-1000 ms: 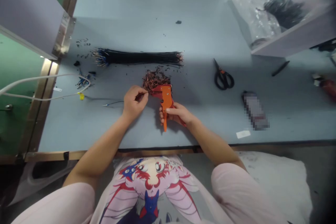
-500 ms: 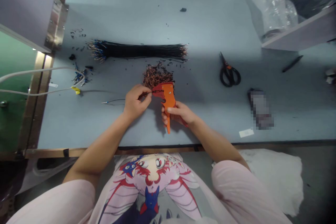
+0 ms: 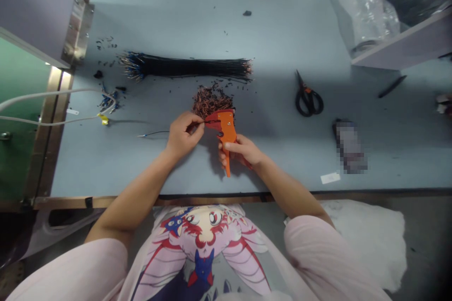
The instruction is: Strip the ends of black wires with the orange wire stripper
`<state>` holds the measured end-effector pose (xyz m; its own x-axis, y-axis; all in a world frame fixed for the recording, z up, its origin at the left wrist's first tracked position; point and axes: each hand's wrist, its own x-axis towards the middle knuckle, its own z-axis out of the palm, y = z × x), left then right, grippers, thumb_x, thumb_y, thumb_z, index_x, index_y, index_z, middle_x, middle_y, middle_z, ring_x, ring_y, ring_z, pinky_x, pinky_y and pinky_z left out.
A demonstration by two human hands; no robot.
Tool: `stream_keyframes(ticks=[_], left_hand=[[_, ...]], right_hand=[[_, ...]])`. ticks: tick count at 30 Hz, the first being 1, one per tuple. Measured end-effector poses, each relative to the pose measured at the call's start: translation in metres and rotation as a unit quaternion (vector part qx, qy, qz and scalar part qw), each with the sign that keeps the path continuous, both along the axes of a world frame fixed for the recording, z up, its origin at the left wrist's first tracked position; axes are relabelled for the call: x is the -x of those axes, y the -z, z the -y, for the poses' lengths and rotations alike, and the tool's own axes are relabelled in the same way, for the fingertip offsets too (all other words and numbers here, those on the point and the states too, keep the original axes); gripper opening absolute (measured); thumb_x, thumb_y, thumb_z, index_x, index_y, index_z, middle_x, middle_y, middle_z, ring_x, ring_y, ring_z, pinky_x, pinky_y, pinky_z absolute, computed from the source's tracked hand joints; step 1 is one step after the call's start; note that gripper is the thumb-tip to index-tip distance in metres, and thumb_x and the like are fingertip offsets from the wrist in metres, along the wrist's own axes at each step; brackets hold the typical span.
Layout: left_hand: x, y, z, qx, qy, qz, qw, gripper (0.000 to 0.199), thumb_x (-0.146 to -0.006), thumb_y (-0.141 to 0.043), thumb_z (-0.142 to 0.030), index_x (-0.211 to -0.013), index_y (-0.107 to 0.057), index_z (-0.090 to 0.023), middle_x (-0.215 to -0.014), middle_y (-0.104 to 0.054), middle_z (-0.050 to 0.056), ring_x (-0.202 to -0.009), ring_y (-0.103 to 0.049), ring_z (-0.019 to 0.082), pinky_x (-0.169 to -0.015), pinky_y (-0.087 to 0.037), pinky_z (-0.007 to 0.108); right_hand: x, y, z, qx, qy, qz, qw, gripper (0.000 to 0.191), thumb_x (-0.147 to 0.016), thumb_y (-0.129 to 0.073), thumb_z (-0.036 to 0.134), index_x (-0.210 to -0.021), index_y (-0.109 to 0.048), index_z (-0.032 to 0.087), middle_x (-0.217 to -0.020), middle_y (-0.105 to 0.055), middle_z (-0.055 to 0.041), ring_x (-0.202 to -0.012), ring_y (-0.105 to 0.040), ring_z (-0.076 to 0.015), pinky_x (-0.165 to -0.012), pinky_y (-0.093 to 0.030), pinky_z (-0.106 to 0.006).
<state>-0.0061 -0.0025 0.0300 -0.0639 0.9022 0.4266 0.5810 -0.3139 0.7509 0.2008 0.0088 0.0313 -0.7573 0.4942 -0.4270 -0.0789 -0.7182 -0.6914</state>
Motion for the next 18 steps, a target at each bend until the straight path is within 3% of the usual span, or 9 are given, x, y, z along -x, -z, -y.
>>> stream_keyframes(ticks=[13, 18], left_hand=[[-0.0001, -0.0023, 0.0022, -0.016, 0.002, -0.018, 1.0, 0.007, -0.078, -0.057, -0.018, -0.074, -0.063, -0.018, -0.054, -0.049, -0.004, -0.05, -0.044, 0.008, -0.054, -0.037, 0.022], [-0.0008, -0.0005, 0.0022, -0.014, -0.006, -0.024, 1.0, 0.009, -0.079, -0.057, -0.021, -0.073, -0.064, -0.019, -0.051, -0.048, -0.005, -0.048, -0.042, 0.008, -0.054, -0.036, 0.022]], right_hand=[[0.0008, -0.0017, 0.0032, -0.104, -0.024, 0.025, 0.994, 0.031, -0.08, -0.066, 0.039, -0.069, -0.05, 0.016, -0.055, -0.054, 0.002, -0.046, -0.054, -0.0111, -0.046, -0.048, -0.025], [0.0052, -0.0025, 0.0073, -0.083, 0.003, 0.018, 0.996, 0.034, -0.079, -0.067, 0.038, -0.065, -0.045, 0.017, -0.047, -0.044, 0.0068, -0.038, -0.044, -0.0077, -0.039, -0.043, -0.022]])
